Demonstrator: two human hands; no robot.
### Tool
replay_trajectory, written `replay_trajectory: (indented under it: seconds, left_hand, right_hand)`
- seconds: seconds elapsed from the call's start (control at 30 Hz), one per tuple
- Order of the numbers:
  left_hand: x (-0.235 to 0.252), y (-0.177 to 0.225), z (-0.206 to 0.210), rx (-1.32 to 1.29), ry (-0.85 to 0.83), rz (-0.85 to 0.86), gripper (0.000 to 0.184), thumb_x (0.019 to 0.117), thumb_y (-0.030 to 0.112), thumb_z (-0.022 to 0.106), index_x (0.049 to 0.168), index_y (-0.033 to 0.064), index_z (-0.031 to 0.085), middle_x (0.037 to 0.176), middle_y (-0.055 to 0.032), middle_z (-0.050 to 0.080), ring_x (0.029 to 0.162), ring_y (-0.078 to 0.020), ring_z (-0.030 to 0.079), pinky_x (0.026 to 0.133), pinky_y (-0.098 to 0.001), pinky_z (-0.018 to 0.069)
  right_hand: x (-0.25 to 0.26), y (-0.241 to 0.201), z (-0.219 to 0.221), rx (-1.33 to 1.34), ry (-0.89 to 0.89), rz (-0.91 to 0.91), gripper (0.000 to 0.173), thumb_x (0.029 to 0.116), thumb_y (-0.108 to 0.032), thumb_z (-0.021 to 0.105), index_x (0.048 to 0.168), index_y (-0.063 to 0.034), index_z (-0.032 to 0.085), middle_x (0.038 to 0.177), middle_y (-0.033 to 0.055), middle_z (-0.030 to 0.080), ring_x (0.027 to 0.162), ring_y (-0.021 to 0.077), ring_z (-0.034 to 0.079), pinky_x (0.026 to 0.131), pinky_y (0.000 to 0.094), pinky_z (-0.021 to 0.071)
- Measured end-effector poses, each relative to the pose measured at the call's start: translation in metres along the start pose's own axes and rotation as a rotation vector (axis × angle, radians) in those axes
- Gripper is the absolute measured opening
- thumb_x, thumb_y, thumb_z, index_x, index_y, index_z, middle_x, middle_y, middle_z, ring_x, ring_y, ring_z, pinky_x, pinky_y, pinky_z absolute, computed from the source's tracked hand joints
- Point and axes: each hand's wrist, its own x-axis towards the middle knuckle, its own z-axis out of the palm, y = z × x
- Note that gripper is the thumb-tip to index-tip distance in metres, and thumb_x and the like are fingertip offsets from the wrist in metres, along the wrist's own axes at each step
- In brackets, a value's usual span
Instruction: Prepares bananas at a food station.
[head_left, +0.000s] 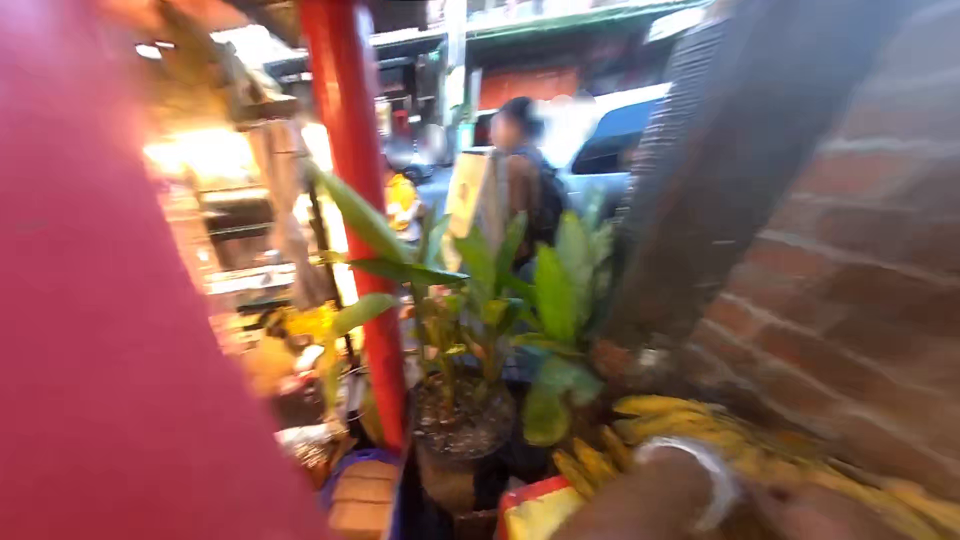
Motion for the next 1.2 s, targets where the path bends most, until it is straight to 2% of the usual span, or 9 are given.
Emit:
replay_trajectory:
  seconds: [0.13, 0.33, 0.53, 0.67, 0.8, 0.9, 1.0, 1.13, 1.2]
  left_hand:
    - [0.099, 0.003, 0.050, 0.123, -0.016, 0.019, 0.042, 0.0936, 0.039, 0.066, 0.124, 0.0107, 0.069, 0.129, -0.0183, 0.066, 0.118, -0.0388, 0.063, 0.095, -0.0652, 0.0511]
    - [0.096, 0.002, 0.047, 0.006, 0.011, -0.052, 0.046, 0.0911, 0.040, 0.067, 0.123, 0.0064, 0.068, 0.126, -0.0180, 0.067, 0.118, -0.0350, 0.064, 0.097, -0.0607, 0.0519]
    - [0.120, -0.015, 0.056, -0.018, 0.055, 0.026, 0.047, 0.1056, 0.043, 0.043, 0.124, 0.0084, 0.069, 0.132, -0.0164, 0.065, 0.126, -0.0325, 0.060, 0.104, -0.0581, 0.0480]
    - [0.123, -0.020, 0.054, -0.032, 0.062, 0.051, 0.048, 0.1011, 0.049, 0.047, 0.117, 0.0112, 0.071, 0.124, -0.0145, 0.069, 0.118, -0.0315, 0.064, 0.100, -0.0590, 0.0507]
    - [0.127, -0.033, 0.054, -0.335, 0.053, 0.045, 0.039, 0.1011, 0.041, 0.054, 0.119, 0.0102, 0.071, 0.115, -0.0134, 0.071, 0.106, -0.0271, 0.069, 0.093, -0.0518, 0.0554]
    - [0.128, -0.043, 0.070, -0.906, 0.022, 0.010, 0.027, 0.1001, 0.023, 0.060, 0.117, 0.0028, 0.068, 0.100, -0.0150, 0.072, 0.083, -0.0243, 0.072, 0.074, -0.0407, 0.0613]
    - [0.128, -0.047, 0.075, -1.254, -0.088, 0.024, 0.027, 0.1043, 0.021, 0.054, 0.119, -0.0005, 0.064, 0.098, -0.0160, 0.071, 0.079, -0.0236, 0.070, 0.072, -0.0377, 0.0603]
    - [0.130, -0.052, 0.074, -1.160, -0.092, 0.043, 0.031, 0.1057, 0.023, 0.054, 0.124, -0.0006, 0.062, 0.101, -0.0180, 0.073, 0.083, -0.0263, 0.072, 0.075, -0.0403, 0.0618]
    - [0.132, -0.054, 0.072, -1.015, -0.063, 0.079, 0.031, 0.1035, 0.022, 0.058, 0.124, -0.0002, 0.063, 0.102, -0.0193, 0.073, 0.085, -0.0288, 0.074, 0.075, -0.0431, 0.0626]
  right_hand:
    - [0.015, -0.015, -0.017, -0.012, -0.143, 0.149, 0.071, 0.0965, -0.059, 0.057, 0.133, 0.0012, 0.062, 0.135, 0.0282, 0.062, 0.129, 0.0454, 0.058, 0.105, 0.0690, 0.0440]
    - [0.030, -0.011, -0.014, 0.138, -0.225, 0.220, 0.074, 0.0944, -0.067, 0.054, 0.123, 0.0004, 0.068, 0.127, 0.0241, 0.067, 0.121, 0.0403, 0.064, 0.100, 0.0654, 0.0493]
    - [0.023, 0.014, -0.005, 0.384, -0.196, 0.207, 0.073, 0.0994, -0.063, 0.054, 0.125, 0.0041, 0.064, 0.120, 0.0251, 0.068, 0.109, 0.0372, 0.070, 0.095, 0.0576, 0.0562]
    - [0.025, 0.014, 0.001, 0.417, -0.145, 0.257, 0.065, 0.0966, -0.058, 0.058, 0.121, 0.0013, 0.066, 0.117, 0.0220, 0.070, 0.105, 0.0350, 0.071, 0.093, 0.0579, 0.0566]
    - [0.029, 0.027, 0.019, 0.697, -0.083, 0.249, 0.047, 0.0955, -0.036, 0.065, 0.128, -0.0024, 0.062, 0.113, 0.0209, 0.070, 0.092, 0.0322, 0.074, 0.082, 0.0527, 0.0628]
    - [0.017, 0.037, 0.021, 1.045, -0.121, 0.252, 0.046, 0.0963, -0.020, 0.064, 0.138, -0.0027, 0.055, 0.109, 0.0193, 0.071, 0.083, 0.0282, 0.073, 0.074, 0.0439, 0.0622]
    - [0.007, 0.046, 0.023, 1.298, -0.118, 0.210, 0.046, 0.0965, -0.010, 0.062, 0.140, -0.0026, 0.051, 0.109, 0.0180, 0.069, 0.086, 0.0259, 0.071, 0.075, 0.0400, 0.0613]
    - [0.005, 0.047, 0.034, 1.404, -0.099, 0.155, 0.048, 0.0957, -0.014, 0.064, 0.140, -0.0020, 0.051, 0.111, 0.0195, 0.069, 0.090, 0.0295, 0.073, 0.080, 0.0444, 0.0631]
    - [0.002, 0.042, 0.031, 1.356, -0.109, 0.146, 0.060, 0.0913, -0.024, 0.076, 0.140, -0.0018, 0.049, 0.113, 0.0198, 0.072, 0.093, 0.0306, 0.075, 0.083, 0.0454, 0.0637]
